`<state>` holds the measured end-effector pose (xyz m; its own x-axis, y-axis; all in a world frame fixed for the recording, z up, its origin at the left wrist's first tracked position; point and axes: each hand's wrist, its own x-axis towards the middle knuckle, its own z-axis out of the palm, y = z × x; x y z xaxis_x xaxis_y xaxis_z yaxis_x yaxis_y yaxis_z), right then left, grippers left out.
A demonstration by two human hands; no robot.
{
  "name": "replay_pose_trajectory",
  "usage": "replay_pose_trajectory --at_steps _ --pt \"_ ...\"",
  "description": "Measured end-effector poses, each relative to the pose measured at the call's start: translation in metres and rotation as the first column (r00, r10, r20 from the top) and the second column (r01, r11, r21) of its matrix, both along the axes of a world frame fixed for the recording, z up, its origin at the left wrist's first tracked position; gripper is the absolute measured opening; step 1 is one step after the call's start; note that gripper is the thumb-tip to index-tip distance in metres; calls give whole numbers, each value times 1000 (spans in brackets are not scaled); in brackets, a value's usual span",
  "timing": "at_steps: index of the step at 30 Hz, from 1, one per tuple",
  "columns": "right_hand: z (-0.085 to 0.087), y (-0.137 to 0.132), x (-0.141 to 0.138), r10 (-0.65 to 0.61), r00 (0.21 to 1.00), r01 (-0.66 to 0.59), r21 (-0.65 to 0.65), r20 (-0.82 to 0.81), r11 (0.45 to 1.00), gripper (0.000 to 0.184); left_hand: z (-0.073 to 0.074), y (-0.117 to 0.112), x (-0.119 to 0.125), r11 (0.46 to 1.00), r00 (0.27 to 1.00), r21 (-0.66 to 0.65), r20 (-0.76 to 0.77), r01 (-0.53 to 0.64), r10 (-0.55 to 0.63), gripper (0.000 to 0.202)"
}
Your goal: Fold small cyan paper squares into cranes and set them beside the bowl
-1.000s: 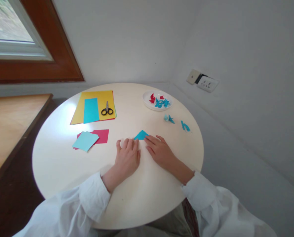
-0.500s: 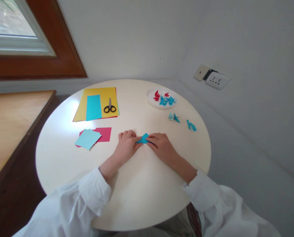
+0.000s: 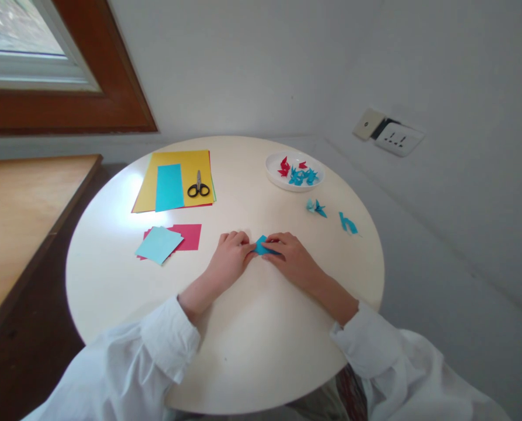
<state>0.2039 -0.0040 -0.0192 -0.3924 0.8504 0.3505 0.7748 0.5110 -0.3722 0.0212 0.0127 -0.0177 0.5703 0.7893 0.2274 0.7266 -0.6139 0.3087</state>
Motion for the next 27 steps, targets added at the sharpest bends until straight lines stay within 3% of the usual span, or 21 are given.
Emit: replay_pose_trajectory --at_steps 20,27 --pt "-3 4 -1 -18 1000 17 55 25 998 13 -4 5 0 1000 994 -28 110 5 -2 18" --pt "-4 6 1 -8 998 9 19 -59 1000 20 -5 9 1 1000 989 -17 145 -10 12 23"
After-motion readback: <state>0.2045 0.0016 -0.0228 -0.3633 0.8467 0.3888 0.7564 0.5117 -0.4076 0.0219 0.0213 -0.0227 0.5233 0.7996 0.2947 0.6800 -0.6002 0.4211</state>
